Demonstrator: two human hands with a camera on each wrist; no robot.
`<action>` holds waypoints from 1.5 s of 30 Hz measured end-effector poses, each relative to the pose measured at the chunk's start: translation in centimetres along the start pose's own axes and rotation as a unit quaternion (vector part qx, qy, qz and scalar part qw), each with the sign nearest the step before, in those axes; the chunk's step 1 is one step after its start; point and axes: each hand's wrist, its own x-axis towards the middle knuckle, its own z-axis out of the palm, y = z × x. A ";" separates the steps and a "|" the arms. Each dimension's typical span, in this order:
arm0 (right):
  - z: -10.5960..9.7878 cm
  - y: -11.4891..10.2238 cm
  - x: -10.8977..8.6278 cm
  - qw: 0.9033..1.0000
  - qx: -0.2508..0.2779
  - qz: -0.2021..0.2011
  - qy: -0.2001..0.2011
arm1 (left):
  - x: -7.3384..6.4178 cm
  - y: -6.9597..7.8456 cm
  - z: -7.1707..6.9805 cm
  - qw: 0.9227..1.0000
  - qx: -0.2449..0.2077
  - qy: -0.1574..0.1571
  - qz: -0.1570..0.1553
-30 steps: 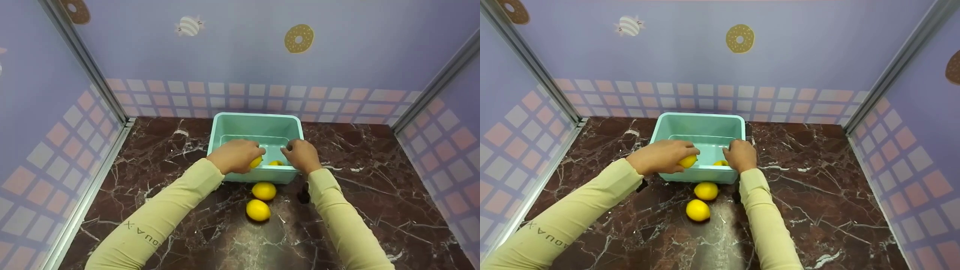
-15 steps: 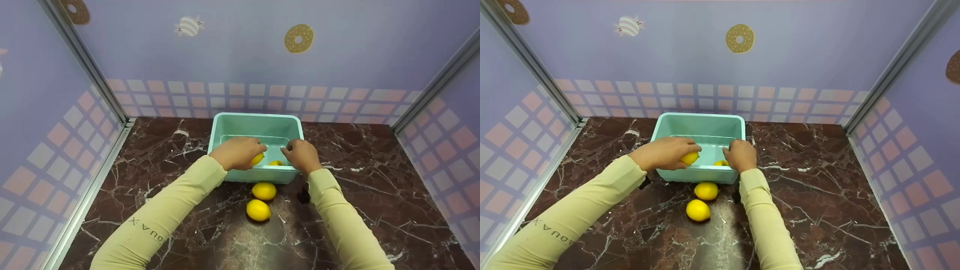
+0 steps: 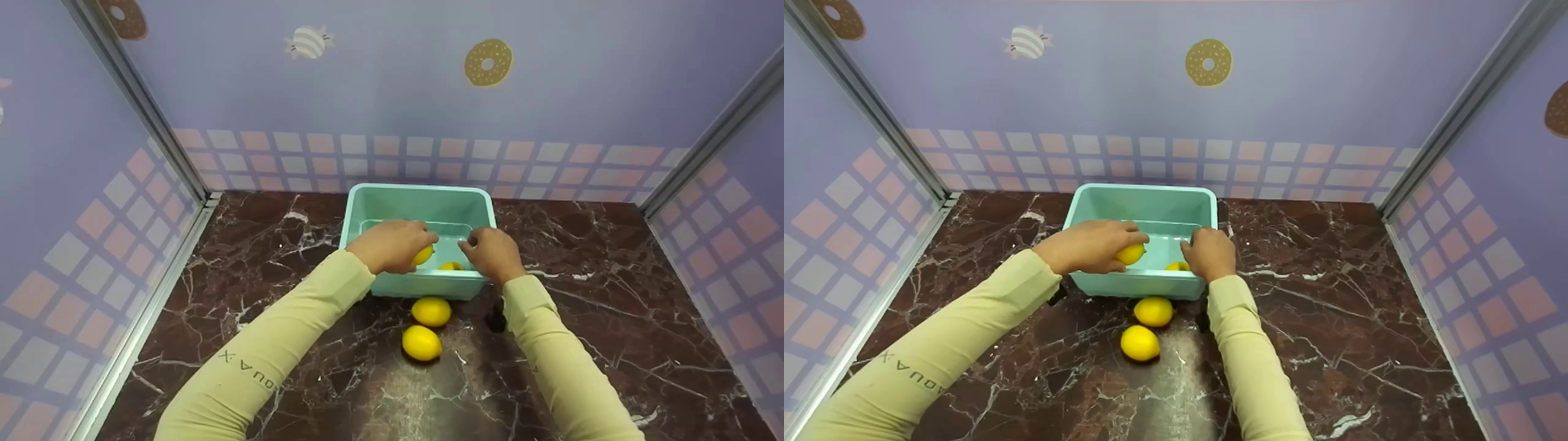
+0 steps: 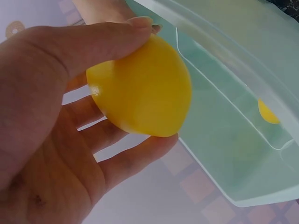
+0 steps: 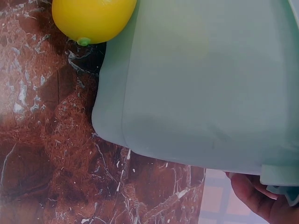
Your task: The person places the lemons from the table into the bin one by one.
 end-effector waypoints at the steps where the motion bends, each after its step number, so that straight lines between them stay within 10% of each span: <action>1: 0.0 0.0 0.0 1.000 0.000 0.000 0.000 | 0.0 0.0 0.0 1.000 -0.002 0.000 -0.001; 45: -0.1 -0.2 0.0 1.000 -0.009 -0.004 0.007 | 2.5 -0.8 0.7 1.000 -0.026 0.003 -0.013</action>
